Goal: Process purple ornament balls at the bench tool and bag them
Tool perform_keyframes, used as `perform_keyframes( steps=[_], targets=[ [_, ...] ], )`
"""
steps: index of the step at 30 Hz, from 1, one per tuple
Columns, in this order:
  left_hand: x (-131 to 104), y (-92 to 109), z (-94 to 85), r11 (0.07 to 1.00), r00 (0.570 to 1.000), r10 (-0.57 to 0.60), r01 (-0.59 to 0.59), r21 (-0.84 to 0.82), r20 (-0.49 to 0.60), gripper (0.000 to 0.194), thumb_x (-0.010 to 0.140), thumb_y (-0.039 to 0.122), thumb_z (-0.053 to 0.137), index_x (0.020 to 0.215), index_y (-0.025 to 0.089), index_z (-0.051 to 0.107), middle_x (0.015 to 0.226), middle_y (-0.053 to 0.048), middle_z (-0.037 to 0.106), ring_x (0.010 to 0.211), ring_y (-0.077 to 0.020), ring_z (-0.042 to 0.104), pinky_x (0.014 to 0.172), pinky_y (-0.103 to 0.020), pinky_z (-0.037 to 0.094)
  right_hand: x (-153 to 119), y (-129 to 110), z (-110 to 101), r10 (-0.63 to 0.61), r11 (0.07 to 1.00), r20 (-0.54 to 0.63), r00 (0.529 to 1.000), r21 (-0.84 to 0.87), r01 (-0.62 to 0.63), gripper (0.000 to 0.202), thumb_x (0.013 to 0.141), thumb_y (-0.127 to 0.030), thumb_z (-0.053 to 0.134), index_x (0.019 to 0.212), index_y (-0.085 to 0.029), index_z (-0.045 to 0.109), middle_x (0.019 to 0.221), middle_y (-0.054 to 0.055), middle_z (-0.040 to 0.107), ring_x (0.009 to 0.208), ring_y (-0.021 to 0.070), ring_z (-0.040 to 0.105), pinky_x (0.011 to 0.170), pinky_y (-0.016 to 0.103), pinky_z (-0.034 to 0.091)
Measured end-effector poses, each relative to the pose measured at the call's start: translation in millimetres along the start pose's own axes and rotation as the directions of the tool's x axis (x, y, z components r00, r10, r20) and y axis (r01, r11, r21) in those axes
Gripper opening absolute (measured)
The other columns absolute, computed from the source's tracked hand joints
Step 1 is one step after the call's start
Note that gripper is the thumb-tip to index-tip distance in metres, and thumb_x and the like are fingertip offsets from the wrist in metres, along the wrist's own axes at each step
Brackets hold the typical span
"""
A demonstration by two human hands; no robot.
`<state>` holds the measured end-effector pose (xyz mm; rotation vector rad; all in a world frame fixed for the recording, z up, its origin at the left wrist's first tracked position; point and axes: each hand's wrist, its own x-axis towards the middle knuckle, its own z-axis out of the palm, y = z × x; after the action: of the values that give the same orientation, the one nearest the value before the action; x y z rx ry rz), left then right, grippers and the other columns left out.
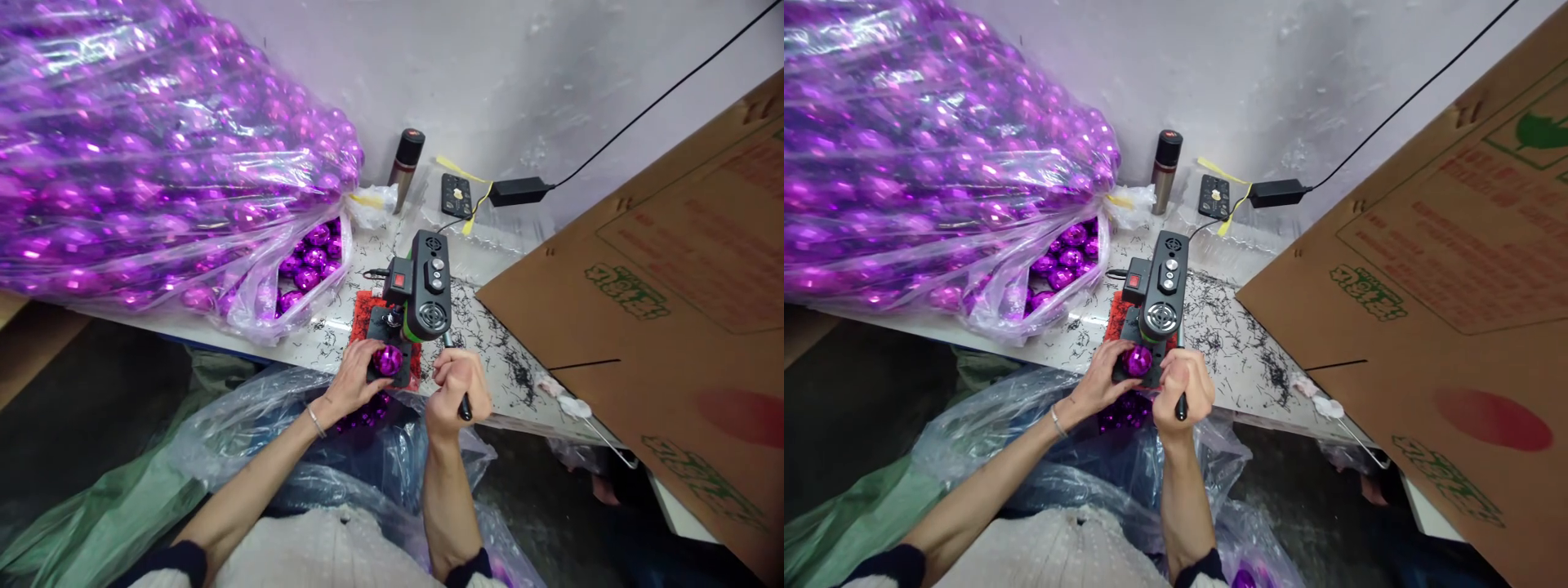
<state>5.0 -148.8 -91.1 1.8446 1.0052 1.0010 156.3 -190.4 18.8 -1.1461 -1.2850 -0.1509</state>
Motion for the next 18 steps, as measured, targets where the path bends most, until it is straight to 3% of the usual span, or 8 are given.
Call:
perform_keyframes(
  steps=[3, 7, 9, 11, 13, 16, 18],
  targets=[
    [4, 7, -38.2, 0.999, 0.999, -0.002, 0.004, 0.041, -0.044, 0.081, 0.072, 0.066, 0.096, 0.136, 0.026, 0.068, 0.145, -0.017, 0.070, 0.143, -0.0426, 0.060, 0.127, -0.059, 0.044, -4, 2, 0, -0.024, 1.000, 0.022, 0.999, -0.016, 0.024, 0.041, 0.111, -0.021, 0.045, 0.071, -0.025, 0.051, 0.066, -0.003, 0.054, 0.066, 0.0145, 0.060, 0.062, 0.031, 0.044],
    [63, -8, -107.7, 0.986, 0.936, -0.052, 0.104, 0.132, -0.348, 0.041, 0.097, 0.054, 0.077, 0.124, 0.024, 0.069, 0.138, -0.016, 0.070, 0.142, -0.0390, 0.059, 0.131, -0.057, 0.039, -17, 8, 4, -0.035, 0.999, 0.006, 0.999, 0.010, 0.035, 0.039, 0.108, -0.016, 0.045, 0.072, -0.025, 0.053, 0.069, -0.003, 0.056, 0.066, 0.0147, 0.059, 0.062, 0.031, 0.045],
    [98, -21, -133.2, 0.949, 0.904, -0.162, 0.253, 0.187, -0.397, 0.029, 0.097, 0.044, 0.079, 0.110, 0.021, 0.068, 0.124, -0.015, 0.071, 0.140, -0.0404, 0.059, 0.133, -0.059, 0.034, -19, 10, 5, -0.029, 0.999, -0.004, 1.000, 0.016, 0.029, 0.038, 0.107, -0.014, 0.045, 0.072, -0.025, 0.054, 0.070, -0.003, 0.056, 0.066, 0.0151, 0.059, 0.062, 0.032, 0.044],
    [124, -34, -145.6, 0.917, 0.892, -0.242, 0.338, 0.210, -0.381, 0.028, 0.089, 0.036, 0.087, 0.099, 0.020, 0.065, 0.110, -0.013, 0.068, 0.138, -0.0438, 0.061, 0.132, -0.064, 0.033, -20, 12, 5, -0.032, 0.999, -0.005, 0.999, 0.012, 0.032, 0.038, 0.108, -0.015, 0.045, 0.072, -0.025, 0.053, 0.069, -0.003, 0.055, 0.066, 0.0151, 0.059, 0.062, 0.032, 0.044],
    [138, -42, -147.0, 0.912, 0.890, -0.281, 0.364, 0.190, -0.358, 0.036, 0.078, 0.028, 0.095, 0.091, 0.021, 0.062, 0.104, -0.010, 0.066, 0.135, -0.0466, 0.063, 0.129, -0.067, 0.036, -20, 12, 5, -0.048, 0.999, 0.002, 0.999, 0.004, 0.048, 0.038, 0.109, -0.016, 0.045, 0.073, -0.025, 0.053, 0.070, -0.003, 0.055, 0.067, 0.0142, 0.059, 0.062, 0.031, 0.045],
    [140, -45, -142.4, 0.923, 0.875, -0.327, 0.376, 0.077, -0.356, 0.049, 0.061, 0.017, 0.102, 0.085, 0.024, 0.060, 0.104, -0.009, 0.067, 0.133, -0.0475, 0.064, 0.126, -0.068, 0.040, -19, 14, 5, -0.074, 0.997, 0.000, 0.997, -0.004, 0.074, 0.038, 0.110, -0.017, 0.045, 0.073, -0.025, 0.052, 0.069, -0.004, 0.056, 0.067, 0.0135, 0.060, 0.062, 0.030, 0.046],
    [135, -39, -142.2, 0.926, 0.855, -0.351, 0.376, -0.008, -0.383, 0.053, 0.057, 0.014, 0.103, 0.091, 0.023, 0.063, 0.108, -0.010, 0.069, 0.133, -0.0453, 0.064, 0.124, -0.066, 0.042, -19, 15, 6, -0.081, 0.997, -0.004, 0.997, -0.002, 0.081, 0.038, 0.109, -0.017, 0.045, 0.073, -0.025, 0.052, 0.069, -0.003, 0.056, 0.066, 0.0143, 0.061, 0.061, 0.031, 0.047]
  ],
)
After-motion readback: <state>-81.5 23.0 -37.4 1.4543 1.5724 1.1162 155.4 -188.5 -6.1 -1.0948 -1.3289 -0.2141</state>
